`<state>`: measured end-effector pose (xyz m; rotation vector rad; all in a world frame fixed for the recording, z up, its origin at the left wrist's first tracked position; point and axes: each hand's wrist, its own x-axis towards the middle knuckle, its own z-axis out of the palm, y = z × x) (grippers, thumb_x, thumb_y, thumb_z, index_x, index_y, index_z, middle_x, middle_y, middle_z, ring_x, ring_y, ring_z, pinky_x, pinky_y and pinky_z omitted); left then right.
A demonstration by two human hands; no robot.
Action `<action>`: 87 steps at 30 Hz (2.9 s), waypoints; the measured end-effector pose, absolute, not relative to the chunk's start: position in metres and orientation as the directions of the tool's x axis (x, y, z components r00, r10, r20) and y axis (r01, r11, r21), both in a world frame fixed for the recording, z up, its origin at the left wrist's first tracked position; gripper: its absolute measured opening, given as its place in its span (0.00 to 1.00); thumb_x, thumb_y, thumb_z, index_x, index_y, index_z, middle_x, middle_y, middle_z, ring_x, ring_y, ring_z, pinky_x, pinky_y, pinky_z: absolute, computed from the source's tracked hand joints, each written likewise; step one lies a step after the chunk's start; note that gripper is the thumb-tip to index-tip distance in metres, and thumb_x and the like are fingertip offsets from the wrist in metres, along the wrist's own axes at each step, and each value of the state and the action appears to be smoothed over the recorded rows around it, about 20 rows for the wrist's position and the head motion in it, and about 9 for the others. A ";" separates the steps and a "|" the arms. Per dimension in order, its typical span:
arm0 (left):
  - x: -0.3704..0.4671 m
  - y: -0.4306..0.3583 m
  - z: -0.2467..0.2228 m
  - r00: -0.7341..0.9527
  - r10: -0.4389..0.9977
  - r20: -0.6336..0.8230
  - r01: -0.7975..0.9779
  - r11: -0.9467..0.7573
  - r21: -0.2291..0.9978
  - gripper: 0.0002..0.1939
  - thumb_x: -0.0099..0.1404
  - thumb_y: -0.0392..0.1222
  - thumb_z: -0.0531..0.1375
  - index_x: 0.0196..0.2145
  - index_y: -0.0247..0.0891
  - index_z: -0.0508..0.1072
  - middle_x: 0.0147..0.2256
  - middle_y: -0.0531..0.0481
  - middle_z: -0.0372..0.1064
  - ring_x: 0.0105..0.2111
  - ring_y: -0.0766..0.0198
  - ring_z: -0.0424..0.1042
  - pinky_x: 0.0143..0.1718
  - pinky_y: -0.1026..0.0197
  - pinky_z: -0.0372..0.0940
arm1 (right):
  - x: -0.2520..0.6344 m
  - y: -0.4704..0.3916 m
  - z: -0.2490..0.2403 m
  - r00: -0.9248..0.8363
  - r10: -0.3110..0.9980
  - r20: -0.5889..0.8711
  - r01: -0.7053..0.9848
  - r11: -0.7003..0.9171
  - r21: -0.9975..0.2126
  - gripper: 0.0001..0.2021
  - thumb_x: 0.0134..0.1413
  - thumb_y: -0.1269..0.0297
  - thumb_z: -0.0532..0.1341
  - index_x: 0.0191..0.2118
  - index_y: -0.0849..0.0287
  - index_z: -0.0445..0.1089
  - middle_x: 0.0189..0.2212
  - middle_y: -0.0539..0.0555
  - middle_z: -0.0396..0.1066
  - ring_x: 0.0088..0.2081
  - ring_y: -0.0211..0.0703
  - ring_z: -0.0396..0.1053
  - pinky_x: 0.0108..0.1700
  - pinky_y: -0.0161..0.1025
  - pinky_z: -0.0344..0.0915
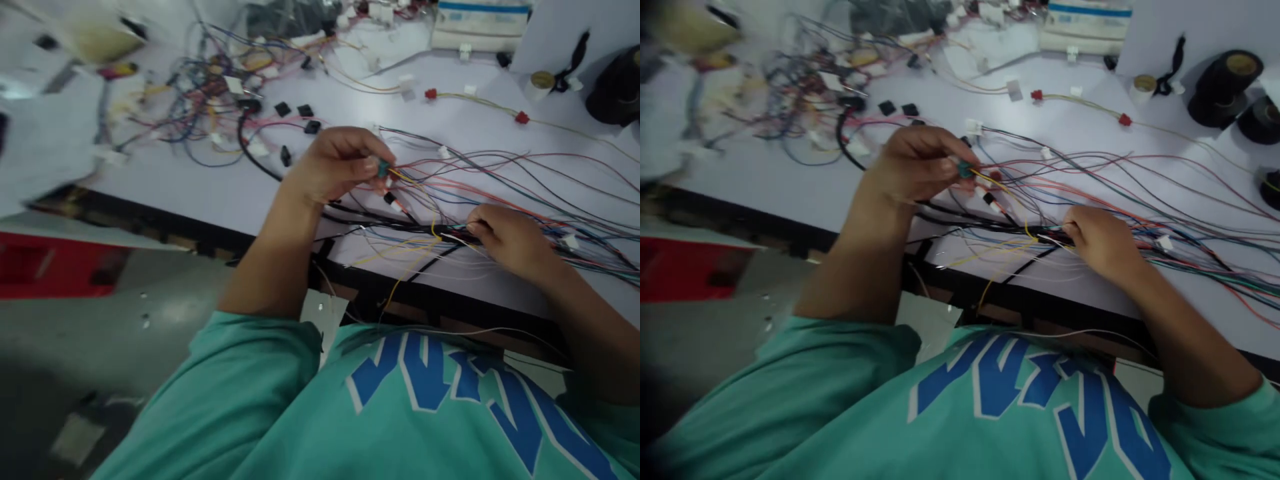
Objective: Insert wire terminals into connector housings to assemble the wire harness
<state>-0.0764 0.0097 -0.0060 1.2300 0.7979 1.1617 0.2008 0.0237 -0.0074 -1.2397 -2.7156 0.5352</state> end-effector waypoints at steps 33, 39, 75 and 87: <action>-0.048 0.001 -0.018 0.465 0.884 0.048 0.240 -0.178 0.954 0.03 0.52 0.37 0.62 0.22 0.37 0.75 0.24 0.51 0.70 0.25 0.68 0.66 0.30 0.65 0.61 | 0.195 0.022 -0.008 -0.671 0.742 -0.001 0.668 0.603 -0.436 0.08 0.51 0.66 0.56 0.30 0.58 0.72 0.29 0.51 0.73 0.32 0.39 0.65 0.31 0.34 0.53; -0.044 -0.003 -0.015 0.531 0.841 0.108 0.444 -0.384 0.809 0.07 0.57 0.39 0.57 0.27 0.36 0.73 0.27 0.50 0.71 0.28 0.67 0.68 0.35 0.63 0.62 | 0.195 0.025 -0.014 -0.627 0.779 -0.010 0.704 0.562 -0.434 0.08 0.51 0.67 0.55 0.31 0.57 0.72 0.27 0.50 0.72 0.29 0.38 0.64 0.30 0.34 0.51; -0.020 -0.013 -0.028 0.557 0.823 0.111 0.814 -0.567 0.124 0.17 0.66 0.43 0.47 0.37 0.37 0.74 0.34 0.47 0.72 0.36 0.61 0.70 0.31 0.62 0.61 | 0.189 0.034 -0.024 -0.533 0.846 0.009 0.452 0.294 -0.842 0.03 0.45 0.72 0.57 0.29 0.61 0.67 0.26 0.49 0.69 0.29 0.36 0.65 0.34 0.36 0.60; -0.024 -0.012 -0.029 0.599 0.792 0.117 0.778 -0.610 0.151 0.19 0.68 0.46 0.45 0.38 0.38 0.73 0.32 0.47 0.71 0.35 0.62 0.70 0.31 0.63 0.60 | 0.191 0.032 -0.020 -0.655 0.749 0.096 0.546 0.557 -0.626 0.08 0.47 0.75 0.53 0.30 0.60 0.68 0.26 0.50 0.69 0.30 0.36 0.63 0.35 0.34 0.55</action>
